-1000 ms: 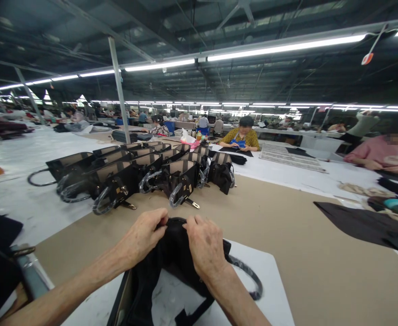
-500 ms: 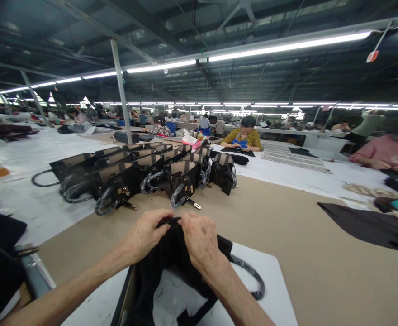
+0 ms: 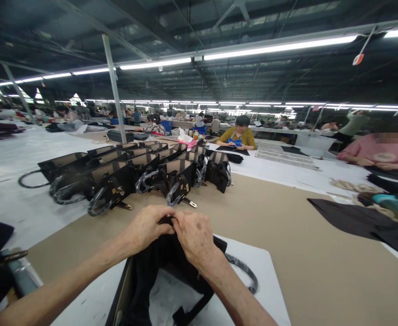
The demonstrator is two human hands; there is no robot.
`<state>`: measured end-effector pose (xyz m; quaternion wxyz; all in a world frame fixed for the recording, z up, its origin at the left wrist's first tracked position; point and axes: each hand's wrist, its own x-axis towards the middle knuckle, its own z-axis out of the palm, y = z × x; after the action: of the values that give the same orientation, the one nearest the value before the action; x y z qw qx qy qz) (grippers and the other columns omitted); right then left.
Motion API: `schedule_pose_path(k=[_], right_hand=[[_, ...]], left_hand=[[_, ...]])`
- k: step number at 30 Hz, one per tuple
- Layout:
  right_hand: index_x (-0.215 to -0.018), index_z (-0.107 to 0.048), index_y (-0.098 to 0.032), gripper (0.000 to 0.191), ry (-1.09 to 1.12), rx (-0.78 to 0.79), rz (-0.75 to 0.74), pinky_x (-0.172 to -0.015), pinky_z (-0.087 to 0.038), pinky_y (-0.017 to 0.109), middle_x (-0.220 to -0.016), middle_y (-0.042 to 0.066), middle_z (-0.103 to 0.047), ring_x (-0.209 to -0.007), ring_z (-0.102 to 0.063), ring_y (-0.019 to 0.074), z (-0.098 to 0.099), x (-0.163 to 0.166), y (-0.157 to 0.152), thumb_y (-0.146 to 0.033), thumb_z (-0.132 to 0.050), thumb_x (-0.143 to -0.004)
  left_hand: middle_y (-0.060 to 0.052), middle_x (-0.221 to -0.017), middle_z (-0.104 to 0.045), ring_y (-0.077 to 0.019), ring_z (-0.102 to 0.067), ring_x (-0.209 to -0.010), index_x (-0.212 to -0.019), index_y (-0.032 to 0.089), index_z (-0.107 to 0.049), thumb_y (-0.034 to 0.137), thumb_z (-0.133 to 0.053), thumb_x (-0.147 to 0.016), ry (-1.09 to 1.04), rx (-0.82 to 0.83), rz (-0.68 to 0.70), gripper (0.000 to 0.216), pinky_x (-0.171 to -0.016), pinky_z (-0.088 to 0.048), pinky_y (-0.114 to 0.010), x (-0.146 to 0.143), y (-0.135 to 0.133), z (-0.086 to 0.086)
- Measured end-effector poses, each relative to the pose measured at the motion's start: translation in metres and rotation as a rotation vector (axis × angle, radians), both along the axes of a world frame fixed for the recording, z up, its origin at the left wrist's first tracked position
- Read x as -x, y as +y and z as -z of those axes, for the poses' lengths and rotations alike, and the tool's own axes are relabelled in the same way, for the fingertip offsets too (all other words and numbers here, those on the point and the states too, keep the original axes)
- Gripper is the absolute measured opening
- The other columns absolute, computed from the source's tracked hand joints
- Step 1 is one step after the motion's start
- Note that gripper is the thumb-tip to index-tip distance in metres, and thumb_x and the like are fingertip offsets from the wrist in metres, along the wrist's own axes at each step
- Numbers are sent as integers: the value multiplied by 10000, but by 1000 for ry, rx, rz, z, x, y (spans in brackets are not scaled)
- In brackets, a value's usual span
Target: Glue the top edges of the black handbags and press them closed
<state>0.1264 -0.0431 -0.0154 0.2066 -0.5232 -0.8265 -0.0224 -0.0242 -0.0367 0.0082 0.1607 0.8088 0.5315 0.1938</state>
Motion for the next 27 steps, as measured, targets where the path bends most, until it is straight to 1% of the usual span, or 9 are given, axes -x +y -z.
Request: schedule_pose_path(k=[3, 5, 9, 11, 14, 16, 18, 21, 27], right_hand=[[-636, -613, -202, 250, 79, 91, 21, -524, -320, 234, -614, 0, -637, -585, -573, 152, -12, -16, -3, -233, -513, -863], [-611, -600, -200, 299, 149, 148, 36, -517, -341, 218, -579, -18, -621, -558, -565, 137, -19, -36, -8, -244, -476, -879], [-841, -644, -196, 378, 312, 205, 115, -595, -427, 218, -752, 5, -672, -690, -614, 142, -17, -81, -30, -289, -291, -940], [-979, -636, -192, 337, 407, 234, 158, -676, -454, 249, -859, 29, -681, -788, -621, 167, -6, -94, -42, -332, -336, -921], [-1075, -606, -216, 290, 519, 243, 190, -762, -447, 289, -997, 37, -655, -872, -595, 196, 11, -93, -55, -341, -512, -830], [-1002, -626, -224, 230, 472, 191, 167, -730, -436, 292, -943, 32, -645, -824, -581, 197, 17, -85, -58, -320, -527, -817], [-827, -634, -214, 185, 426, 136, 137, -659, -413, 276, -787, 17, -608, -726, -560, 181, 18, -77, -56, -309, -477, -848], [-621, -542, -204, 294, 441, 129, 136, -571, -357, 251, -626, -21, -504, -602, -508, 145, 18, -72, -50, -302, -432, -875], [-607, -516, -212, 294, 421, 154, 151, -526, -337, 241, -584, -37, -500, -567, -490, 143, 19, -81, -47, -312, -442, -873]], left_hand=[[12, -630, -590, -148, -527, -654, -645, 208, -618, 202, -528, -727, 68, -22, 15, 122, -570, -277, -230, -2, 5, 0], [13, -610, -573, -142, -511, -631, -611, 202, -606, 207, -515, -736, 70, -36, 16, 155, -564, -270, -230, -2, 7, 1], [10, -665, -590, -139, -517, -651, -600, 197, -602, 189, -502, -735, 31, -46, 34, 168, -585, -285, -230, 1, 7, 3], [7, -661, -590, -141, -520, -653, -592, 194, -601, 186, -504, -733, 25, -39, 30, 172, -589, -289, -231, 1, 7, 4], [2, -655, -594, -145, -526, -652, -590, 192, -603, 189, -506, -737, 36, -26, 22, 176, -589, -292, -232, 0, 6, 2], [0, -662, -598, -148, -530, -655, -598, 193, -605, 188, -504, -740, 45, -20, 16, 175, -588, -291, -232, 0, 5, 1], [2, -668, -595, -149, -530, -659, -606, 196, -603, 184, -501, -741, 46, -22, 16, 170, -588, -289, -233, -1, 5, 0], [11, -651, -566, -140, -514, -651, -578, 188, -572, 172, -492, -741, 33, -43, 46, 182, -586, -282, -231, 0, 5, 1], [12, -634, -530, -132, -490, -641, -553, 170, -541, 153, -496, -735, -12, -43, 84, 188, -588, -279, -235, 3, 4, 3]])
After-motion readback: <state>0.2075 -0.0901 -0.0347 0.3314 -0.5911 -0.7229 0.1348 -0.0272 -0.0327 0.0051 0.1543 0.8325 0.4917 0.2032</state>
